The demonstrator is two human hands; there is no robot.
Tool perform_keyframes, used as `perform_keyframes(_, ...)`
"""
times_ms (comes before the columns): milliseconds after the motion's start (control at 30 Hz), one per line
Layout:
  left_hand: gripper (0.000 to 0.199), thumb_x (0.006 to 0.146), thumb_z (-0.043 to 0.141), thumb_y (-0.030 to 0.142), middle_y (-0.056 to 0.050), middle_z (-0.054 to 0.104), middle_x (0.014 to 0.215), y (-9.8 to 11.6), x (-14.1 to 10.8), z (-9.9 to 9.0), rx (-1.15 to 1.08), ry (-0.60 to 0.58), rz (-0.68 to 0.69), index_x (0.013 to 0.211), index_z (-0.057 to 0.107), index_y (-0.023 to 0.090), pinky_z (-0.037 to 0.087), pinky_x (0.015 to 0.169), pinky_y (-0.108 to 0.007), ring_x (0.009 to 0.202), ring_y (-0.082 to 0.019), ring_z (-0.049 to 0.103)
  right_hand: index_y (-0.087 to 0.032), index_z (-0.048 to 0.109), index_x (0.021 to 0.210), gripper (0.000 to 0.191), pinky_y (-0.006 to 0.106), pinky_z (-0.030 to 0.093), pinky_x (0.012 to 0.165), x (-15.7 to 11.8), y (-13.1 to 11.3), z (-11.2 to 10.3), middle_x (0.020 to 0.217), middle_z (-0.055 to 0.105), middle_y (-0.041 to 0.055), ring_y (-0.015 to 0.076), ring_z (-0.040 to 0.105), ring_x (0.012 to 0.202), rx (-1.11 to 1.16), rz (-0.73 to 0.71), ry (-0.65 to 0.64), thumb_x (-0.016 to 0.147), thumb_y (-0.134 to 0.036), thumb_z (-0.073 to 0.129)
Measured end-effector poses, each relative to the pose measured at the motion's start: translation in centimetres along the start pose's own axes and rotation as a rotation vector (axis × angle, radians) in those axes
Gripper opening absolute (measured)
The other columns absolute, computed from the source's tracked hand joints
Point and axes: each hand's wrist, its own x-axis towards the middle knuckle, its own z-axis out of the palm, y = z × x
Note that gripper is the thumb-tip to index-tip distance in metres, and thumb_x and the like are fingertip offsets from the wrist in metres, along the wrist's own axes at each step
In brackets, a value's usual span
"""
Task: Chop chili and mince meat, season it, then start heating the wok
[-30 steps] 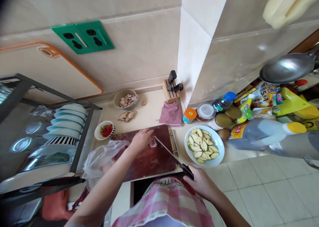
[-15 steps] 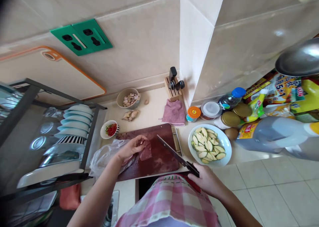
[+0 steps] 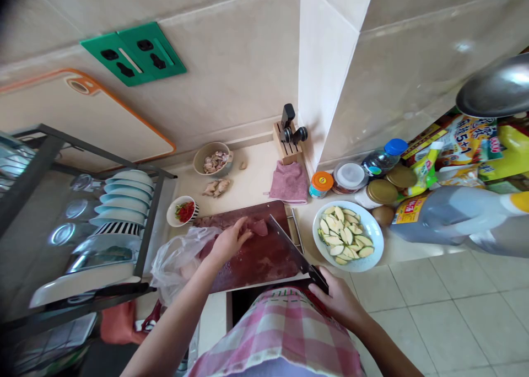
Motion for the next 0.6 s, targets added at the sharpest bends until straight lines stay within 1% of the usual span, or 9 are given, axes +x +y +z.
perform_keyframes(100, 0.045, 0.074, 0.064, 0.029, -0.011, 0.051, 0.126, -0.4, -0.4, 0.3, 0.236, 0.106, 0.2, 0.117, 0.053, 0.023, 0.038, 0.09, -0.041, 0.117, -0.031, 0.044, -0.021, 0.05, 0.108, 0.032, 0.032, 0.044, 0.08, 0.1, 0.0, 0.9, 0.098, 0.063, 0.0054, 0.0229, 0.058, 0.092, -0.01, 0.014, 0.012, 0.085, -0.042, 0.043)
perform_keyframes(133, 0.044, 0.074, 0.064, 0.025, -0.01, 0.049, 0.13, -0.5, -0.3, 0.6, 0.252, 0.1, 0.291, 0.116, 0.053, 0.024, 0.036, 0.094, -0.041, 0.121, -0.03, 0.04, -0.021, 0.05, 0.104, 0.028, 0.031, 0.044, 0.077, 0.3, 0.1, 1.3, 0.092, 0.064, 0.0044, 0.0221, 0.059, 0.086, -0.038, 0.026, 0.02, 0.085, -0.041, 0.042)
perform_keyframes(200, 0.038, 0.077, 0.059, 0.019, -0.008, 0.053, 0.125, -0.7, 0.1, 1.5, 0.238, 0.061, 0.411, 0.115, 0.053, 0.023, 0.035, 0.095, -0.04, 0.118, -0.026, 0.043, -0.02, 0.051, 0.094, 0.023, 0.03, 0.044, 0.07, 0.7, 0.2, 2.0, 0.08, 0.063, 0.003, 0.0205, 0.059, 0.075, -0.112, 0.039, 0.053, 0.084, -0.037, 0.041)
perform_keyframes(233, 0.034, 0.079, 0.056, 0.017, -0.007, 0.057, 0.118, -0.7, 0.3, 2.0, 0.228, 0.053, 0.42, 0.113, 0.054, 0.022, 0.036, 0.094, -0.039, 0.113, -0.024, 0.048, -0.019, 0.051, 0.092, 0.021, 0.029, 0.044, 0.067, 1.0, 0.4, 2.3, 0.077, 0.062, 0.0029, 0.0201, 0.058, 0.072, -0.147, 0.034, 0.071, 0.082, -0.035, 0.042)
perform_keyframes(300, 0.025, 0.08, 0.054, 0.018, -0.007, 0.062, 0.103, -0.5, 0.2, 3.1, 0.203, 0.09, 0.33, 0.105, 0.056, 0.02, 0.039, 0.088, -0.038, 0.099, -0.023, 0.054, -0.017, 0.052, 0.094, 0.021, 0.029, 0.044, 0.067, 1.5, 0.7, 2.7, 0.077, 0.063, 0.0044, 0.0203, 0.059, 0.072, -0.195, 0.008, 0.09, 0.079, -0.03, 0.043)
perform_keyframes(367, 0.019, 0.079, 0.056, 0.022, -0.007, 0.063, 0.093, -0.3, -0.4, 4.0, 0.159, 0.164, 0.192, 0.097, 0.057, 0.018, 0.042, 0.081, -0.037, 0.089, -0.023, 0.057, -0.015, 0.052, 0.101, 0.028, 0.031, 0.046, 0.072, 1.9, 0.8, 2.8, 0.087, 0.065, 0.0079, 0.0219, 0.06, 0.08, -0.215, -0.032, 0.089, 0.078, -0.027, 0.043)
perform_keyframes(433, 0.021, 0.079, 0.059, 0.031, -0.007, 0.062, 0.091, 0.0, -1.1, 4.5, 0.108, 0.236, 0.129, 0.094, 0.057, 0.017, 0.044, 0.078, -0.037, 0.085, -0.023, 0.057, -0.015, 0.05, 0.112, 0.035, 0.033, 0.046, 0.079, 2.2, 0.6, 2.7, 0.101, 0.064, 0.0107, 0.0235, 0.06, 0.092, -0.235, -0.063, 0.098, 0.081, -0.028, 0.041)
perform_keyframes(500, 0.026, 0.08, 0.058, 0.037, -0.009, 0.061, 0.098, 0.2, -1.4, 4.8, 0.066, 0.294, 0.186, 0.096, 0.058, 0.017, 0.044, 0.082, -0.038, 0.09, -0.023, 0.056, -0.017, 0.048, 0.12, 0.039, 0.035, 0.045, 0.084, 2.5, -0.1, 2.4, 0.112, 0.061, 0.0114, 0.0243, 0.058, 0.101, -0.275, -0.092, 0.137, 0.085, -0.033, 0.039)
perform_keyframes(600, 0.02, 0.087, 0.049, 0.029, -0.009, 0.062, 0.105, 0.3, -0.7, 5.2, 0.02, 0.296, 0.363, 0.099, 0.062, 0.019, 0.042, 0.09, -0.038, 0.099, -0.022, 0.055, -0.019, 0.046, 0.125, 0.039, 0.035, 0.045, 0.084, 3.3, -1.9, 2.6, 0.113, 0.061, 0.0112, 0.0236, 0.059, 0.1, -0.36, -0.16, 0.164, 0.09, -0.033, 0.036)
